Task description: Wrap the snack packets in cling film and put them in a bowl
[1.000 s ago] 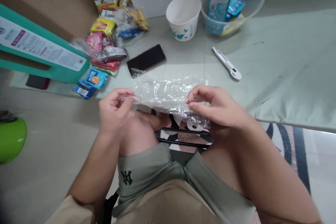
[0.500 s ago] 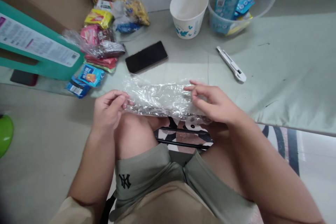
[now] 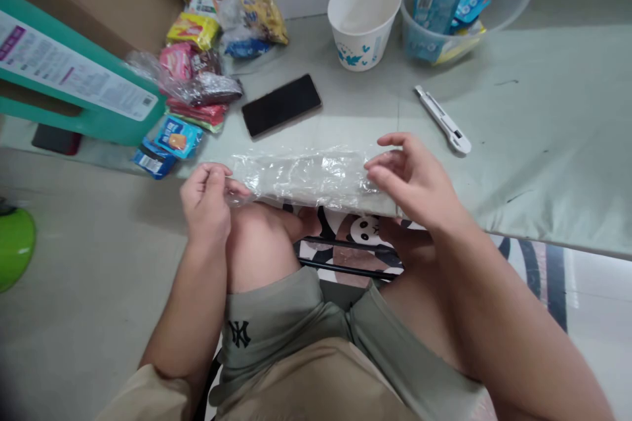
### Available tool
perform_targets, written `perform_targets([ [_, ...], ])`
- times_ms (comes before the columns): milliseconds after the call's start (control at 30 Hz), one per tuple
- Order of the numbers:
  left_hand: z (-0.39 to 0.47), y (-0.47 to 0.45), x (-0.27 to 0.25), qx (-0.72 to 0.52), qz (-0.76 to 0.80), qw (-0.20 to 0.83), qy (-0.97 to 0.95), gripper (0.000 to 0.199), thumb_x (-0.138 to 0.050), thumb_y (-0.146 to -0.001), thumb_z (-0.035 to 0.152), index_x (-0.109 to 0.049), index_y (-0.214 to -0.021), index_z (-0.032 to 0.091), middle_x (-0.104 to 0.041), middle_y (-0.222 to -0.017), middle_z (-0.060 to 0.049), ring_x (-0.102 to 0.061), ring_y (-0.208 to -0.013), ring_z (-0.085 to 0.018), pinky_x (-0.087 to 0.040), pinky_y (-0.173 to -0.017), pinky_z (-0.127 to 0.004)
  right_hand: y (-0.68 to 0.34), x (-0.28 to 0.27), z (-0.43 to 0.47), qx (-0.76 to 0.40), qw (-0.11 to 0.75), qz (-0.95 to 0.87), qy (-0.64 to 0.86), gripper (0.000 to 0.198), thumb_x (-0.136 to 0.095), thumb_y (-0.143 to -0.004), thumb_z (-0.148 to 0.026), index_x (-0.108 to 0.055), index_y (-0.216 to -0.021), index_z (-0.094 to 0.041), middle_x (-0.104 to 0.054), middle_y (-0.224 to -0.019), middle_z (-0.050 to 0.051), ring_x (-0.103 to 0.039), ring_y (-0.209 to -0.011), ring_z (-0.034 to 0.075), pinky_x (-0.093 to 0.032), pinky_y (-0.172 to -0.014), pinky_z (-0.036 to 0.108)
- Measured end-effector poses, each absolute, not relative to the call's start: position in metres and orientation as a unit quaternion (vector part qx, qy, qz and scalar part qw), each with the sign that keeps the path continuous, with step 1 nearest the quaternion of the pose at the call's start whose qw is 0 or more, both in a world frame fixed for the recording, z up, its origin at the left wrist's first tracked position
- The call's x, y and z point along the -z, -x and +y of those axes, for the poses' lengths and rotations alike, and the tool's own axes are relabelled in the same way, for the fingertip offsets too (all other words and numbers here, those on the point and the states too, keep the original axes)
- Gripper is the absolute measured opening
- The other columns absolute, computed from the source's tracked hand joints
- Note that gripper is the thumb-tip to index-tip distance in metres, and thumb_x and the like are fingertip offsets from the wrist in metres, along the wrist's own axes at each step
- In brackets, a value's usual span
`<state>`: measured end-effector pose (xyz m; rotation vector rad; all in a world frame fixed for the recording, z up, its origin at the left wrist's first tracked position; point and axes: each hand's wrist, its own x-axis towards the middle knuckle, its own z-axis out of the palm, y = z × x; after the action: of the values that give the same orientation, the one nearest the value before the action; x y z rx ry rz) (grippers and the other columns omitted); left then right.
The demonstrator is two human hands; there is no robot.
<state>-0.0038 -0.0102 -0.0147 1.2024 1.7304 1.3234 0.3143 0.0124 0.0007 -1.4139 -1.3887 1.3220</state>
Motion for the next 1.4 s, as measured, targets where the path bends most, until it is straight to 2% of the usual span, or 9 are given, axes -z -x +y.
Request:
perform_targets([
  [67,-0.013,0.004,0.019,-0.541,0.653,0.291,-0.443,0.029,-0.062,-0.091,0.047,-0.054,-0.077,0.023,-0.060,-0.050,0.005,-0.064,-0.050,-0.012,-0.054,-0.061,-0.025,-0.311,-0.002,0.008,-0.548,0.335,-0.541,0.542,0.042,-0.080,-0.078,-0.040,-0.059,-0.111,-0.025,-0.073,-0.086,0.003,-0.069,-0.076,0.020,-0.058,-0.069,0.035],
  [167,-0.012,0.002,0.021,-0.616,0.623,0.233,-0.422,0.036,-0.065,-0.088,0.053,-0.050,-0.073,0.024,-0.047,-0.041,0.009,-0.055,-0.041,-0.012,-0.054,-0.059,-0.029,-0.303,0.002,0.008,-0.546,0.360,-0.532,0.537,0.023,-0.076,-0.085,-0.041,-0.061,-0.088,-0.024,-0.068,-0.080,0.002,-0.068,-0.077,0.018,-0.059,-0.074,0.035],
  [333,-0.002,-0.001,0.014,-0.665,0.591,0.233,-0.394,0.051,-0.073,-0.078,0.071,-0.048,-0.073,0.027,-0.031,-0.036,0.011,-0.028,-0.028,-0.008,-0.029,-0.036,-0.025,-0.286,0.015,0.011,-0.586,0.480,-0.459,0.464,0.032,-0.066,-0.092,-0.056,-0.052,-0.087,-0.027,-0.062,-0.078,-0.002,-0.067,-0.076,0.016,-0.059,-0.083,0.037],
  [500,-0.003,0.013,0.010,-0.576,0.679,0.256,-0.377,0.045,-0.074,-0.079,0.061,-0.050,-0.069,0.025,-0.032,-0.038,0.009,-0.028,-0.031,-0.006,-0.016,-0.035,-0.024,-0.279,0.015,0.009,-0.557,0.364,-0.521,0.534,0.041,-0.052,-0.097,-0.069,-0.051,-0.096,-0.028,-0.044,-0.059,-0.006,-0.046,-0.047,0.014,-0.040,-0.047,0.030],
  [767,-0.032,0.043,0.011,-0.368,0.781,0.267,-0.428,0.016,-0.066,-0.080,0.026,-0.064,-0.064,0.022,-0.044,-0.037,0.008,-0.037,-0.033,-0.009,-0.023,-0.036,-0.025,-0.274,0.013,0.013,-0.418,0.219,-0.644,0.602,0.021,-0.055,-0.098,-0.042,-0.062,-0.089,-0.024,-0.053,-0.057,0.000,-0.054,-0.058,0.019,-0.037,-0.059,0.034],
  [1000,-0.049,0.058,0.028,-0.255,0.815,0.206,-0.479,0.019,-0.067,-0.080,0.039,-0.068,-0.076,0.020,-0.055,-0.057,0.004,-0.049,-0.054,-0.012,-0.039,-0.058,-0.026,-0.271,0.023,0.024,-0.257,0.162,-0.680,0.668,0.024,-0.055,-0.095,-0.045,-0.066,-0.089,-0.024,-0.062,-0.067,0.006,-0.054,-0.064,0.024,-0.032,-0.062,0.035],
  [1167,-0.046,0.056,0.023,-0.201,0.820,0.194,-0.500,0.048,-0.074,-0.072,0.045,-0.069,-0.114,0.022,-0.071,-0.113,-0.008,-0.066,-0.105,-0.026,-0.052,-0.096,-0.040,-0.264,0.026,0.030,-0.178,0.117,-0.694,0.688,0.021,-0.057,-0.093,-0.040,-0.068,-0.100,-0.024,-0.072,-0.091,0.009,-0.061,-0.082,0.026,-0.036,-0.066,0.034],
  [1300,-0.040,0.046,0.011,-0.149,0.779,0.303,-0.528,0.027,-0.075,-0.069,0.045,-0.072,-0.080,0.021,-0.070,-0.122,-0.012,-0.065,-0.119,-0.034,-0.047,-0.110,-0.050,-0.265,0.035,0.031,-0.127,0.148,-0.720,0.666,0.022,-0.060,-0.089,-0.037,-0.067,-0.106,-0.025,-0.069,-0.101,0.012,-0.060,-0.097,0.032,-0.044,-0.069,0.039],
  [1400,-0.040,0.040,0.001,-0.254,0.724,0.382,-0.515,0.025,-0.074,-0.072,0.038,-0.059,-0.064,0.021,-0.073,-0.117,-0.011,-0.070,-0.111,-0.030,-0.053,-0.101,-0.046,-0.271,0.040,0.028,-0.091,0.194,-0.737,0.641,0.031,-0.063,-0.086,-0.037,-0.066,-0.114,-0.023,-0.065,-0.110,0.015,-0.060,-0.105,0.035,-0.050,-0.080,0.048],
])
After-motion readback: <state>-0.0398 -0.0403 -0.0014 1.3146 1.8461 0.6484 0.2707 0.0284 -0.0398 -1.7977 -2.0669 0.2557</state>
